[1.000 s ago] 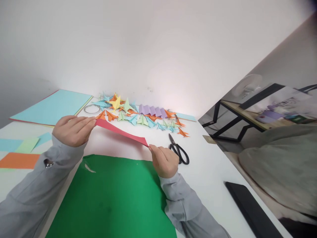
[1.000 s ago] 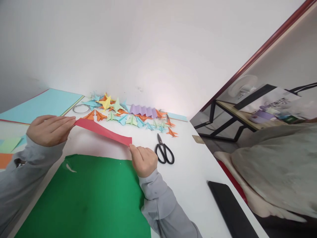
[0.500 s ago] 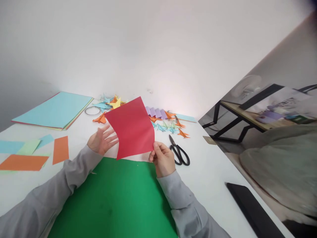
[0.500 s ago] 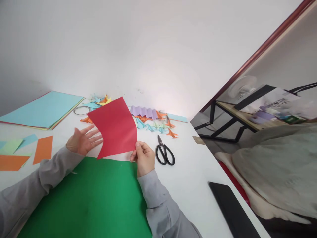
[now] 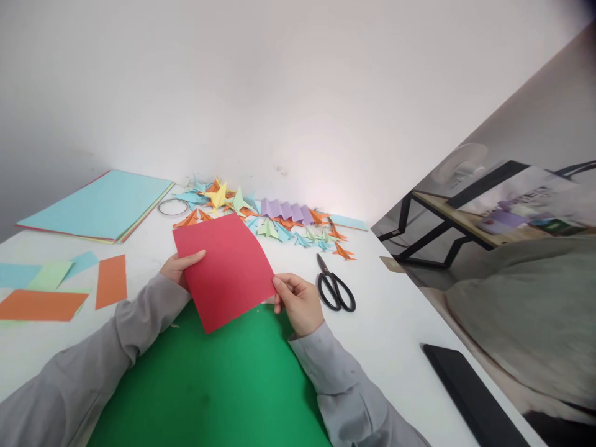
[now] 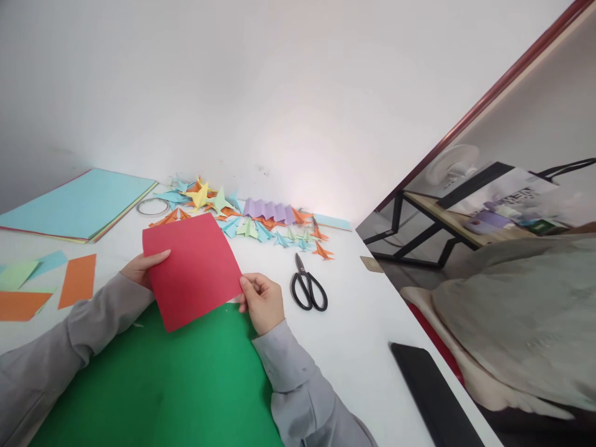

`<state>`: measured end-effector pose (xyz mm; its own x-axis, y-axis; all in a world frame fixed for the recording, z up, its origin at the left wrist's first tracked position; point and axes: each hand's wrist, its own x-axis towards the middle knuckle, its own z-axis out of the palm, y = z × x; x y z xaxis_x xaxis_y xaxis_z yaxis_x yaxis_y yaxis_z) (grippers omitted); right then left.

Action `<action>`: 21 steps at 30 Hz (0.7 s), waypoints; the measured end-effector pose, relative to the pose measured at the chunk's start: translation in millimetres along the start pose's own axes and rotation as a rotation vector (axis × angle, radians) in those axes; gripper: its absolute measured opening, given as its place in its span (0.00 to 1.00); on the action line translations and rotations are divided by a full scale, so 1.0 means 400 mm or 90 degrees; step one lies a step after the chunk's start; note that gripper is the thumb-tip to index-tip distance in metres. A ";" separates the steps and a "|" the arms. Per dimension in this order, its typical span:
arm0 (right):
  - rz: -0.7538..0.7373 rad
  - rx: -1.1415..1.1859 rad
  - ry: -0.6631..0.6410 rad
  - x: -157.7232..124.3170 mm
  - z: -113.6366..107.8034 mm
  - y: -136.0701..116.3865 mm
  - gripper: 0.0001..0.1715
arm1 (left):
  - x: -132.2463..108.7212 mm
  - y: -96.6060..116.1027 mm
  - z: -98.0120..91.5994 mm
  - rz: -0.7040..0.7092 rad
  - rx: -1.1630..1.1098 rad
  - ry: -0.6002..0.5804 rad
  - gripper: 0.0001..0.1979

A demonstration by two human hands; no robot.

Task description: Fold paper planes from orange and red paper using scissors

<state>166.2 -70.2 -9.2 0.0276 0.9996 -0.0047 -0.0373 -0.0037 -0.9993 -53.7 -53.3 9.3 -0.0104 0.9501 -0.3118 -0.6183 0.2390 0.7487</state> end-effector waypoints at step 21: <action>-0.147 -0.730 0.478 0.077 -0.254 0.125 0.22 | 0.034 -0.015 -0.029 0.050 0.039 0.108 0.14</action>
<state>266.7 -42.4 -62.9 0.4583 0.7287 0.5089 0.8631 -0.2281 -0.4507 -59.1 -44.0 -6.2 -0.1928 0.9201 -0.3409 -0.5609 0.1817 0.8077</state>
